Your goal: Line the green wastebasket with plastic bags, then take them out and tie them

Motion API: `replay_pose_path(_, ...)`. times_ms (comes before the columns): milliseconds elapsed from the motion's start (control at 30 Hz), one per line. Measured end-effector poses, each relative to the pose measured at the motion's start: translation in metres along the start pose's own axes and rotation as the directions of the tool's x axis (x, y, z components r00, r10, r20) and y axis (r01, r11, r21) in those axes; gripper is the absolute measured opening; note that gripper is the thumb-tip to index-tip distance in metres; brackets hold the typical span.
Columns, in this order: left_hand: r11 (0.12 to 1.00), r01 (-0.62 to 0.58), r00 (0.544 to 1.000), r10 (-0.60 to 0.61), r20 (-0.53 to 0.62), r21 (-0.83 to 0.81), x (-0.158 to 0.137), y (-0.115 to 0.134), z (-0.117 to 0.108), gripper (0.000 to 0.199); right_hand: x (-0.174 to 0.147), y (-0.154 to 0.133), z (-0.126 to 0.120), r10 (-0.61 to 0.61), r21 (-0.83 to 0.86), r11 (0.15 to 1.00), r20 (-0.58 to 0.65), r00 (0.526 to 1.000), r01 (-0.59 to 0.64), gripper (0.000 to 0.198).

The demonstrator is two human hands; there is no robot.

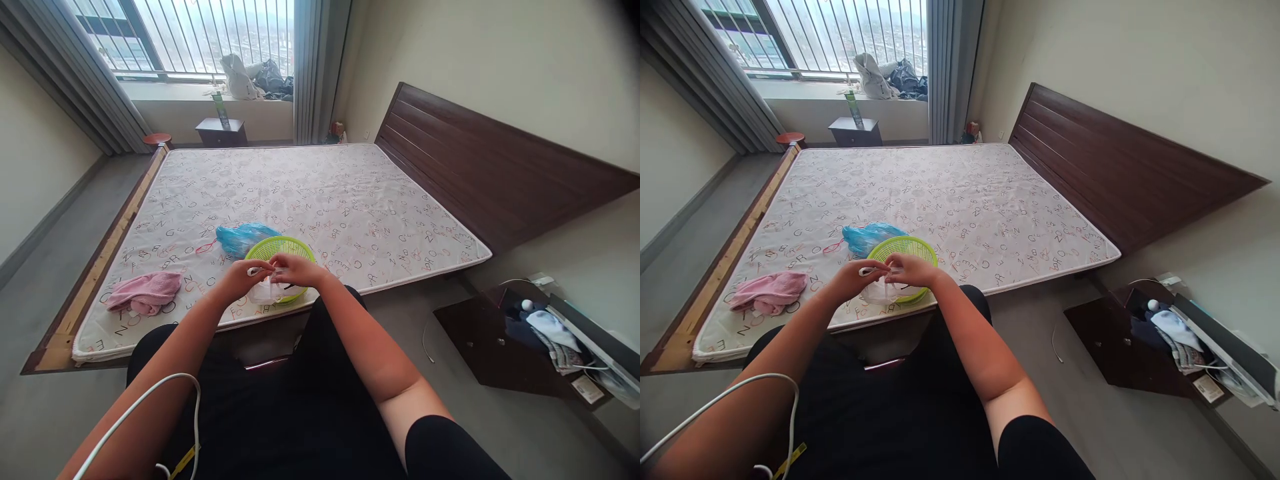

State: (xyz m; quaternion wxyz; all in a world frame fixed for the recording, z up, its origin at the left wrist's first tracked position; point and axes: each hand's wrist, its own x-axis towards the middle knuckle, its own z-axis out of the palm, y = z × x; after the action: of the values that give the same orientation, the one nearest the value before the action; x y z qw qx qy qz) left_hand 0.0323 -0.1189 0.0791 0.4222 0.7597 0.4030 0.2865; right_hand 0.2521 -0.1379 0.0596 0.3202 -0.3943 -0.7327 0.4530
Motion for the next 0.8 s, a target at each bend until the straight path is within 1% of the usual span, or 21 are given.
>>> replay_pose_path(33, 1.000, -0.016, 1.000, 0.016, 0.007, 0.017, 0.000, 0.000, -0.001, 0.027, 0.001, 0.002, -0.001, 0.030, -0.014, 0.999, 0.015, 0.999, -0.030, 0.033)
replay_pose_path(67, 0.999, -0.032, 0.999, 0.032, 0.010, 0.031, 0.000, 0.000, -0.002, 0.026, 0.002, 0.003, -0.001, 0.056, -0.040, 0.998, 0.002, 0.998, -0.055, 0.032)
replay_pose_path(200, 0.987, -0.149, 0.988, 0.150, -0.020, 0.067, -0.003, -0.001, 0.002, 0.015, 0.008, 0.006, 0.008, 0.092, -0.140, 0.985, -0.076, 0.993, -0.102, 0.025)
replay_pose_path(300, 0.962, -0.255, 0.964, 0.261, -0.053, 0.094, -0.008, -0.004, 0.011, 0.015, 0.011, 0.010, 0.018, 0.104, -0.229, 0.965, -0.120, 0.987, -0.129, 0.011)
replay_pose_path(333, 0.952, -0.286, 0.953, 0.294, -0.067, 0.107, -0.010, -0.006, 0.015, 0.016, 0.012, 0.011, 0.021, 0.120, -0.241, 0.958, -0.148, 0.982, -0.154, 0.006)
replay_pose_path(367, 0.941, -0.314, 0.942, 0.326, -0.083, 0.124, -0.012, -0.008, 0.019, 0.017, 0.013, 0.013, 0.024, 0.140, -0.232, 0.956, -0.182, 0.973, -0.181, 0.006)
replay_pose_path(433, 0.923, -0.347, 0.921, 0.369, -0.127, 0.166, -0.016, -0.013, 0.027, 0.020, 0.014, 0.016, 0.030, 0.188, -0.154, 0.960, -0.267, 0.945, -0.235, 0.017)
replay_pose_path(500, 0.918, -0.338, 0.909, 0.375, -0.181, 0.207, -0.021, -0.019, 0.034, 0.021, 0.013, 0.019, 0.035, 0.235, -0.030, 0.965, -0.331, 0.914, -0.259, 0.027)
replay_pose_path(567, 0.922, -0.314, 0.906, 0.362, -0.219, 0.225, -0.024, -0.024, 0.038, 0.023, 0.010, 0.019, 0.036, 0.272, 0.119, 0.962, -0.315, 0.909, -0.247, 0.029)
replay_pose_path(633, 0.929, -0.292, 0.911, 0.343, -0.228, 0.228, -0.027, -0.029, 0.038, 0.025, 0.004, 0.017, 0.035, 0.273, 0.294, 0.935, -0.234, 0.933, -0.200, 0.025)
replay_pose_path(700, 0.941, -0.254, 0.916, 0.308, -0.257, 0.224, -0.028, -0.033, 0.036, 0.028, -0.003, 0.015, 0.031, 0.239, 0.489, 0.864, -0.184, 0.954, -0.122, 0.026)
replay_pose_path(733, 0.951, -0.224, 0.917, 0.280, -0.286, 0.212, -0.028, -0.035, 0.034, 0.030, -0.006, 0.014, 0.030, 0.232, 0.579, 0.811, -0.189, 0.954, -0.083, 0.030)
replay_pose_path(767, 0.962, -0.194, 0.914, 0.248, -0.320, 0.191, -0.027, -0.037, 0.032, 0.033, -0.008, 0.013, 0.029, 0.244, 0.656, 0.753, -0.211, 0.946, -0.048, 0.036)
replay_pose_path(800, 0.972, -0.169, 0.911, 0.218, -0.351, 0.165, -0.027, -0.039, 0.030, 0.036, -0.008, 0.013, 0.028, 0.276, 0.713, 0.701, -0.247, 0.929, -0.018, 0.040)
